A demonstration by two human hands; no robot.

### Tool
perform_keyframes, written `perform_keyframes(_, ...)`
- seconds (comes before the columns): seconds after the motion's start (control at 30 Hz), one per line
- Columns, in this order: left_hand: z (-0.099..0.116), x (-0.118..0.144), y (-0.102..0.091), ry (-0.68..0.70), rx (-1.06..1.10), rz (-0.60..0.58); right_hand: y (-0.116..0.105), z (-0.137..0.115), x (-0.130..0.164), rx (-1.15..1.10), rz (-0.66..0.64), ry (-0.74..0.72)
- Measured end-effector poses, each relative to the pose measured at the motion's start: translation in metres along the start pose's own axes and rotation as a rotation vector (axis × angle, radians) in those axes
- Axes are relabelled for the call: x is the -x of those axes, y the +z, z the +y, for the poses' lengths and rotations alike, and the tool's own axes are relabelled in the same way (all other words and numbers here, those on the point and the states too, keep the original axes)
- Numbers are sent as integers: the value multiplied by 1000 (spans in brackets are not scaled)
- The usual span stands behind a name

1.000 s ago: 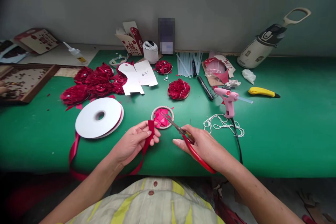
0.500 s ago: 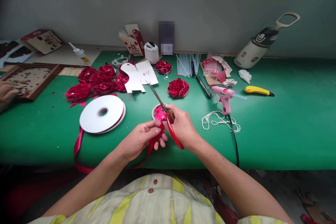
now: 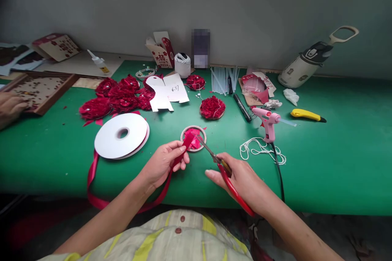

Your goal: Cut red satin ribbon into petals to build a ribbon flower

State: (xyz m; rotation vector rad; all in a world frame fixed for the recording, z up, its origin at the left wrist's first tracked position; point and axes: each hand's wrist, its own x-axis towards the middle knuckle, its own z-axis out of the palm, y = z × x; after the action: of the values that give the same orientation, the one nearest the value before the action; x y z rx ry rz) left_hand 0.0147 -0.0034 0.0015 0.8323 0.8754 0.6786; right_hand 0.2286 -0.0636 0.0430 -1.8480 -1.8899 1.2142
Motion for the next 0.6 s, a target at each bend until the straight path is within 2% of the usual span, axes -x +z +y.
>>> perform_keyframes(0.13, 0, -2, 3, -5, -3, -11, -1, -8, 5, 32, -87, -26)
perform_keyframes(0.3, 0, -3, 5, -46, -20, -26, 4, -13, -5, 8, -98, -65)
perform_keyframes(0.6, 1, -5, 4, -57, -30, -24, 5, -7, -11, -6, -94, -65)
